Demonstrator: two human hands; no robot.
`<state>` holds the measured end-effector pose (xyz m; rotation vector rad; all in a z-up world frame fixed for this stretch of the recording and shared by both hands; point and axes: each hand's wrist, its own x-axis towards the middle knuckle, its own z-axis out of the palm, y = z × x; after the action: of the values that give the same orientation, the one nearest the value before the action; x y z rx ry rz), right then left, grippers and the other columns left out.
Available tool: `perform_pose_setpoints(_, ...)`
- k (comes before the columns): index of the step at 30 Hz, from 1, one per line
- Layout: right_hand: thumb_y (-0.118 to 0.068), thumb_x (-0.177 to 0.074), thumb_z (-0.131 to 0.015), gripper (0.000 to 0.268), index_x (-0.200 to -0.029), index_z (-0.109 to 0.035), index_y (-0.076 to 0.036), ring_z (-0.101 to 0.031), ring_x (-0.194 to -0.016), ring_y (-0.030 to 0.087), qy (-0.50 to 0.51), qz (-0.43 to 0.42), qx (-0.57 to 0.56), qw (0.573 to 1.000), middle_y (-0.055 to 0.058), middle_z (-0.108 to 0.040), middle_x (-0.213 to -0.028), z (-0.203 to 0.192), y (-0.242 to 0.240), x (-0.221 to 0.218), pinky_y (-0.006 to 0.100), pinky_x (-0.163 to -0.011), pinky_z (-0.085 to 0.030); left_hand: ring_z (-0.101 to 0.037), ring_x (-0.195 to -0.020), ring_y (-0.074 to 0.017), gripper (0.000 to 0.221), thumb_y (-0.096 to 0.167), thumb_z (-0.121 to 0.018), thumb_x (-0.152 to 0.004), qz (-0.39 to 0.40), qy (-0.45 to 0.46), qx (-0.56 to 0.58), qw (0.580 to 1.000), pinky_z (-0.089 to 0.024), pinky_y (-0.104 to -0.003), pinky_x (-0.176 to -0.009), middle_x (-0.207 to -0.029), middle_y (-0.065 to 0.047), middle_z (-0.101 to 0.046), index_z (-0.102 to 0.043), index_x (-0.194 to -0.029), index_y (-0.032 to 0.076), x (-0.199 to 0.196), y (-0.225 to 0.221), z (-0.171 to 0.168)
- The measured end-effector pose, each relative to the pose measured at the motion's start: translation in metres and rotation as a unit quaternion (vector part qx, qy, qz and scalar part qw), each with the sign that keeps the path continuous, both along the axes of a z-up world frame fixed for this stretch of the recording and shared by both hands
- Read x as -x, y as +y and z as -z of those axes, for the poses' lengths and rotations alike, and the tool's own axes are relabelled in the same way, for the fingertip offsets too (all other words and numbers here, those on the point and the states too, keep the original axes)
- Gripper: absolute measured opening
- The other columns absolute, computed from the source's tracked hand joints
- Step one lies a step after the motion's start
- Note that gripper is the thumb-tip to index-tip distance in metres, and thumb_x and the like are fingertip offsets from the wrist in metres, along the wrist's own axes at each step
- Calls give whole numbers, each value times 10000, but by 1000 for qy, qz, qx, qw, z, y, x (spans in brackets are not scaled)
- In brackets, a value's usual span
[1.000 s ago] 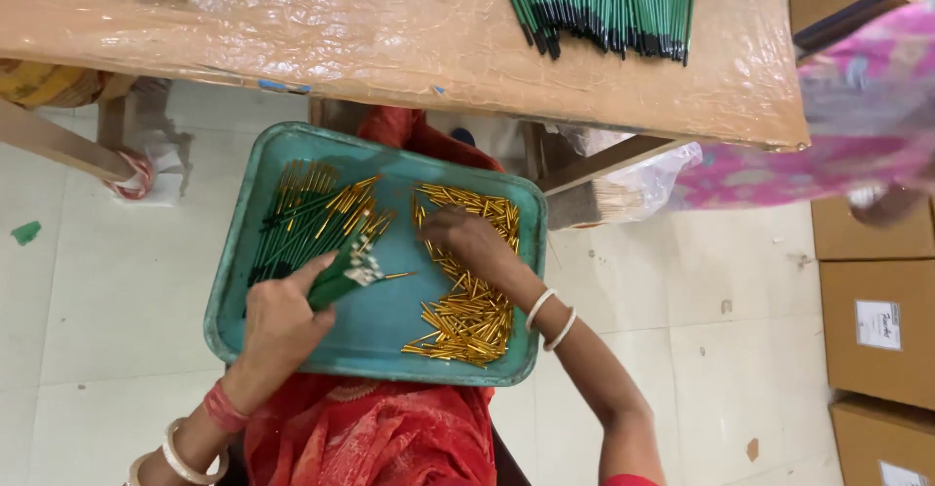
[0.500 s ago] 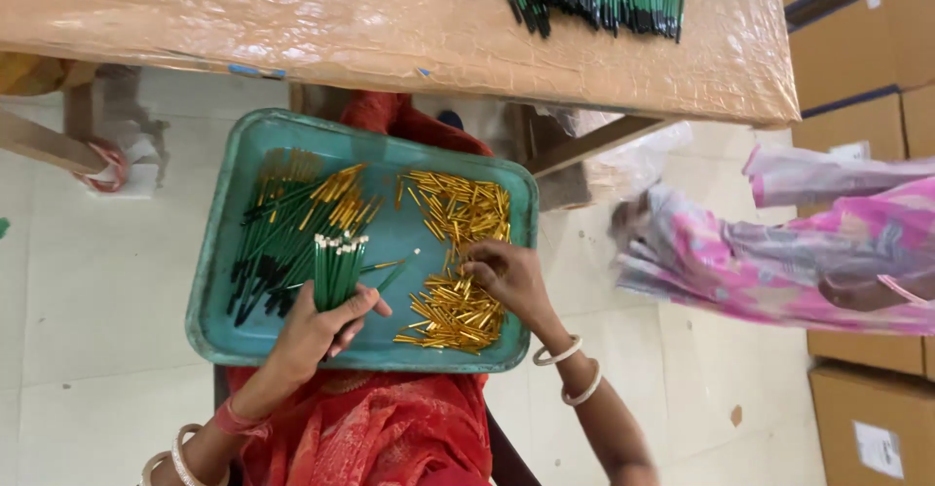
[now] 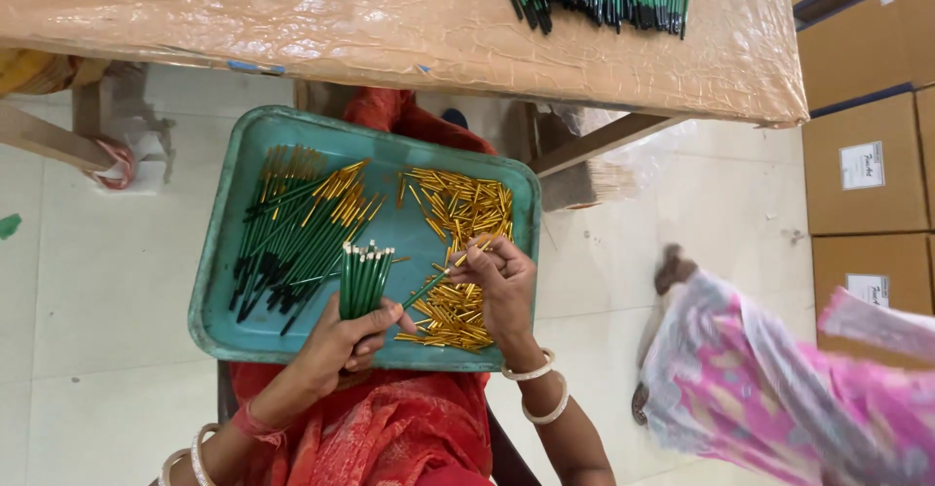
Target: Assembling paintbrush heads by inserting metal ferrules onto green handles.
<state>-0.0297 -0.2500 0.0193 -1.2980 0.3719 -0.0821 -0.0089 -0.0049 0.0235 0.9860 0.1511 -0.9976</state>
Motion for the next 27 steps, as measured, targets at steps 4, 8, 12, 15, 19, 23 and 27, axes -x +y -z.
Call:
perform_pose_setpoints(4,-89,-993,-675,157,-1086,-634,31,-747,-745,196,-35,13,-32,999,195,-759,-925,2,5,2,319,-708,-641,-263,-372,-53,303,237,-687,-934,7,52,18,998,-206,-243,-341,-501,39,-357,-719,-904,-62,-2,2,7)
perform_pose_setpoints(8,-90,-1001,-673,126,-1042,-625,18,-753,-747,205,-45,-13,-49,998,221,-760,-933,5,7,1,330,-707,-645,-252,-360,-51,302,241,-679,-934,16,106,52,993,-199,-244,-340,-500,41,-357,-706,-897,-57,-5,6,13)
perform_pose_setpoints(12,-79,-986,-683,112,-1022,-610,-3,-759,-748,216,-78,-23,-85,993,228,-760,-935,11,11,0,338,-710,-648,-237,-366,-54,301,247,-661,-946,24,122,64,990,-184,-250,-347,-507,48,-335,-703,-899,-47,-5,10,19)
perform_pose_setpoints(15,-71,-984,-691,125,-1037,-605,3,-757,-736,218,-78,-34,-114,990,231,-757,-937,9,17,-1,336,-690,-643,-285,-358,-26,305,245,-715,-960,3,94,74,993,-237,-225,-328,-495,77,-373,-714,-902,-54,1,10,33)
perform_pose_setpoints(19,-24,-973,-681,102,-1008,-608,38,-766,-755,234,-53,-58,-21,997,241,-759,-891,7,28,-8,353,-682,-655,-671,-565,-199,241,141,-798,-749,-12,-546,-274,792,-518,-351,-520,-737,-87,-741,-774,-984,96,6,18,35)
perform_pose_setpoints(23,-12,-990,-631,72,-1043,-622,35,-775,-796,212,25,-94,-17,995,192,-754,-883,6,36,-21,322,-723,-655,-721,-604,-267,570,152,-872,-639,63,-569,-440,692,-567,-404,-591,-778,-140,-759,-749,-1195,112,-8,34,12)
perform_pose_setpoints(27,-8,-970,-619,121,-1058,-690,34,-793,-853,157,39,-125,277,952,128,-799,-914,-11,41,-24,275,-763,-668,-711,-653,-266,426,114,-790,-716,-101,-534,-443,713,-575,-362,-613,-818,-164,-740,-736,-1135,65,-13,50,38)
